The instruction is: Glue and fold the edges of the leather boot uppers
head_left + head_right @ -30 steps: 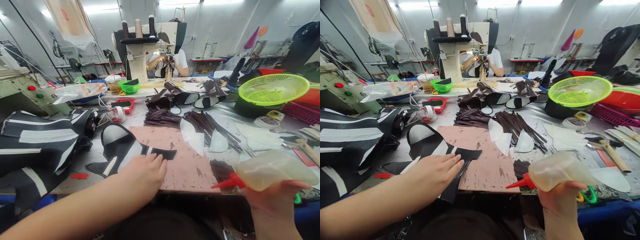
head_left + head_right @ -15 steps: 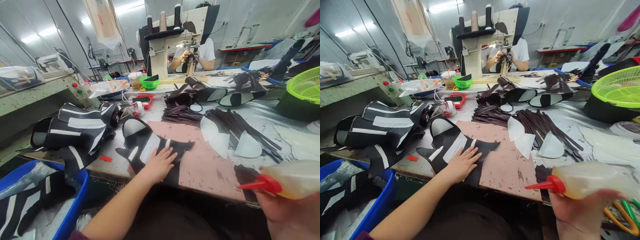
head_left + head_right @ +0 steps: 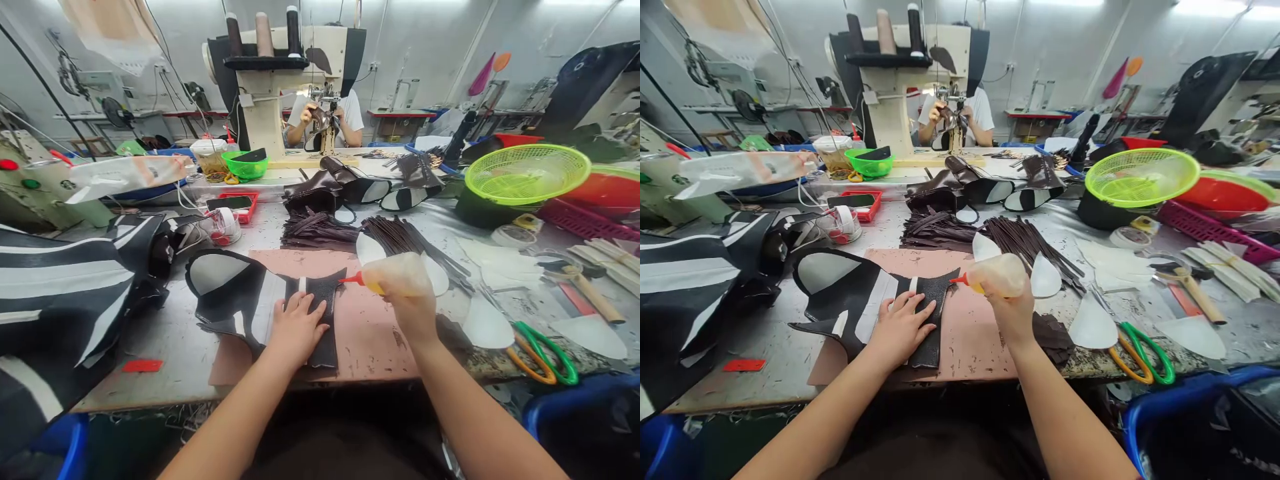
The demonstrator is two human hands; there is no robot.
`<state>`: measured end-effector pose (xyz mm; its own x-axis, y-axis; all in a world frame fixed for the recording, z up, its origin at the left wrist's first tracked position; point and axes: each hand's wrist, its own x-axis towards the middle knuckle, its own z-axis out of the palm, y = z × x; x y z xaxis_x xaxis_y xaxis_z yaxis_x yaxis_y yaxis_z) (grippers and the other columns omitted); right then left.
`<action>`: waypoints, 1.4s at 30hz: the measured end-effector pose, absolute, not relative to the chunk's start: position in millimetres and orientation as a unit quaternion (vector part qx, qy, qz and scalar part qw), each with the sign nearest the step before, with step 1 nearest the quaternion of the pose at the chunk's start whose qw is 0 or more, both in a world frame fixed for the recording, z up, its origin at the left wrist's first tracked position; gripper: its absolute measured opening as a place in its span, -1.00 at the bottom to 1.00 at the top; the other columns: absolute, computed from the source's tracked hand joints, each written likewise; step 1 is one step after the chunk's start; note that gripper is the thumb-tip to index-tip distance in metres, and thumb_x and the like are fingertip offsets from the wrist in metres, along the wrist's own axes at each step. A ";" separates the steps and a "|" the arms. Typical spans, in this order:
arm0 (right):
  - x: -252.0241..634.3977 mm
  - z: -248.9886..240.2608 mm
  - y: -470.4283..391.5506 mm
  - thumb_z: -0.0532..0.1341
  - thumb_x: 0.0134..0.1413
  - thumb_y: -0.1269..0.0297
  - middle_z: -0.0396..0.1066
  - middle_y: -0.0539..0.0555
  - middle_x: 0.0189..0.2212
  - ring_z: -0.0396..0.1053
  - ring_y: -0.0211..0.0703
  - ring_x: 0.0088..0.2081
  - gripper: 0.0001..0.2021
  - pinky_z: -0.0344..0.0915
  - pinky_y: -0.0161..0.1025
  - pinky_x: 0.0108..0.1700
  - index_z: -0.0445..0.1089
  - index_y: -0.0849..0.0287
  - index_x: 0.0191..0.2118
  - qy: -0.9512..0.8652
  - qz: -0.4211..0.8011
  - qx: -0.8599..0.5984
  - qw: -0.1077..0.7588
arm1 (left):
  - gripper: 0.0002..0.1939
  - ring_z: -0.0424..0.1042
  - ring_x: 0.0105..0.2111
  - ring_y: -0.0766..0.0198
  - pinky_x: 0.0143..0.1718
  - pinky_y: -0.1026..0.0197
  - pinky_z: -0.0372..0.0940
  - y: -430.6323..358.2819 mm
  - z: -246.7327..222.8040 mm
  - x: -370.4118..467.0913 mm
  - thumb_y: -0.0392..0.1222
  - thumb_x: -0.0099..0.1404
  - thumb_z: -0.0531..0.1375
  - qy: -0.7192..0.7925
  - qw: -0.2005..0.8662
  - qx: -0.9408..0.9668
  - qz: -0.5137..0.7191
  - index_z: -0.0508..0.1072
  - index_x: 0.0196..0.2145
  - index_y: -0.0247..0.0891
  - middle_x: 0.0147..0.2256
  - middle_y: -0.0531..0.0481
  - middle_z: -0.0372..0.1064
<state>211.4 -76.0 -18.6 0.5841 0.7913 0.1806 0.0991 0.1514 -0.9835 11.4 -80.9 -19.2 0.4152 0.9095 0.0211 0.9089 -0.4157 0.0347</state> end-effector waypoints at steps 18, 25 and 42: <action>203.4 -29.8 -86.4 0.33 -0.34 0.01 0.41 0.19 -0.28 0.36 0.07 -0.24 -0.50 0.30 0.01 -0.21 0.34 0.21 -0.24 -0.440 0.105 -0.693 0.562 | -0.63 0.08 0.13 0.09 0.01 -0.11 0.08 -82.2 -28.6 6.9 -0.08 0.30 0.04 0.521 -0.007 0.852 0.040 0.27 0.06 -0.08 0.10 -0.07 0.19; 204.0 -28.3 -88.8 0.36 -0.34 0.08 0.43 0.17 -0.29 0.38 0.03 -0.24 -0.51 0.34 -0.03 -0.20 0.35 0.24 -0.23 -0.455 0.172 -0.654 0.580 | -0.62 0.06 0.14 0.07 0.01 -0.11 0.08 -81.0 -29.4 7.3 -0.06 0.30 0.03 0.521 -0.005 0.853 0.035 0.26 0.07 -0.07 0.11 -0.06 0.17; 213.3 -21.1 -124.9 0.38 -0.37 0.08 0.44 0.08 -0.38 0.40 0.00 -0.32 -0.56 0.38 -0.04 -0.27 0.37 0.17 -0.29 -0.509 0.213 -0.625 0.552 | -0.61 0.00 0.16 0.09 0.03 -0.08 0.04 -84.8 -31.0 9.8 -0.08 0.34 -0.07 0.520 0.001 0.854 0.029 0.22 0.10 -0.09 0.14 -0.06 0.12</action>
